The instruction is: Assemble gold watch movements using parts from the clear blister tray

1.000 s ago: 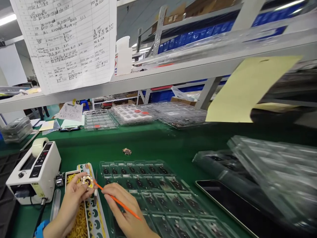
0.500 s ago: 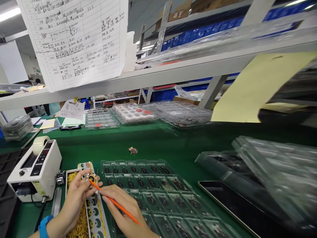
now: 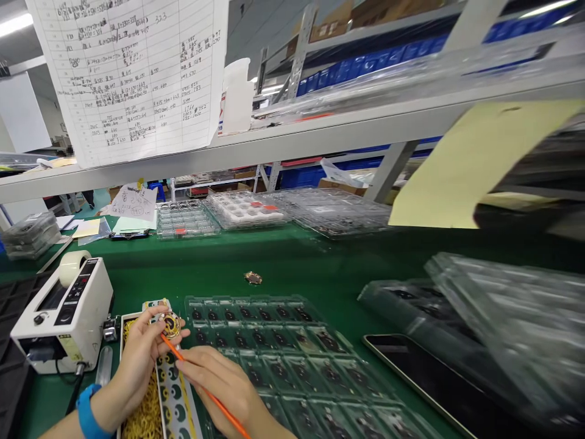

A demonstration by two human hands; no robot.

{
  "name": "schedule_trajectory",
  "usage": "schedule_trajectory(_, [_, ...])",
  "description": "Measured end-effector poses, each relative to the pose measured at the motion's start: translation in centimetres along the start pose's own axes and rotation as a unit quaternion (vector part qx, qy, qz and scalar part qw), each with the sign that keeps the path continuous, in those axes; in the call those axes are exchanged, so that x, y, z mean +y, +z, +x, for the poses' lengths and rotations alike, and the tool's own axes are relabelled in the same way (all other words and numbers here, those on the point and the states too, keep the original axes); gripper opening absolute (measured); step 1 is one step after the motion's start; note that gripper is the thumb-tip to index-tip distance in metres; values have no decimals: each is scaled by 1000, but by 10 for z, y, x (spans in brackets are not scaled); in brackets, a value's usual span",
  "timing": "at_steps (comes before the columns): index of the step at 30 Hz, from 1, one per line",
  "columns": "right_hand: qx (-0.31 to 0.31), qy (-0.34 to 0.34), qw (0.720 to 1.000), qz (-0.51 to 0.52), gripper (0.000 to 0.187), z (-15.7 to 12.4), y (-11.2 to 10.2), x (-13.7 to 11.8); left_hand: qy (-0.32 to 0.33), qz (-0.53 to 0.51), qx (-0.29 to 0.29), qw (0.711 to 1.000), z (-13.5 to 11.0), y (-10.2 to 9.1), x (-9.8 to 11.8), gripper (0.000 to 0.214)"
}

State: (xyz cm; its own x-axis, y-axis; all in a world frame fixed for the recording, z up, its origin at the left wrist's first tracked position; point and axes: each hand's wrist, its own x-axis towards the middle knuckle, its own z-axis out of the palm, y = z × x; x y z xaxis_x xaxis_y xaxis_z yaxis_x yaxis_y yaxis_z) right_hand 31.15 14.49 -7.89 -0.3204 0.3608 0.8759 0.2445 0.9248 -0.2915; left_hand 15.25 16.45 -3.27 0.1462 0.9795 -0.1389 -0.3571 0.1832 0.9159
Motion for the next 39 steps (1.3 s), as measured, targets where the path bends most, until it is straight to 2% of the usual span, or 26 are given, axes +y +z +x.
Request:
schedule_trajectory(4, [33,-8,999,-8,34,3,-4,-5,6,4,5,1000,1,-2,0,33])
schedule_trajectory(9, [81,67,994,-5,27,6,-5,-6,13,6,8,1000,-1,-2,-5,39])
schedule_trajectory(22, [98,87,991,5,26,8,-6,-6,21,9,5,1000,-4,-1,-5,41])
schedule_trajectory(33, [79,73,994,19,33,4,-1,-3,8,23,-4,1000,-5,0,0,38])
schedule_trajectory(39, [67,69,995,24,32,6,-3,-4,-3,8,17,1000,-5,0,3,37])
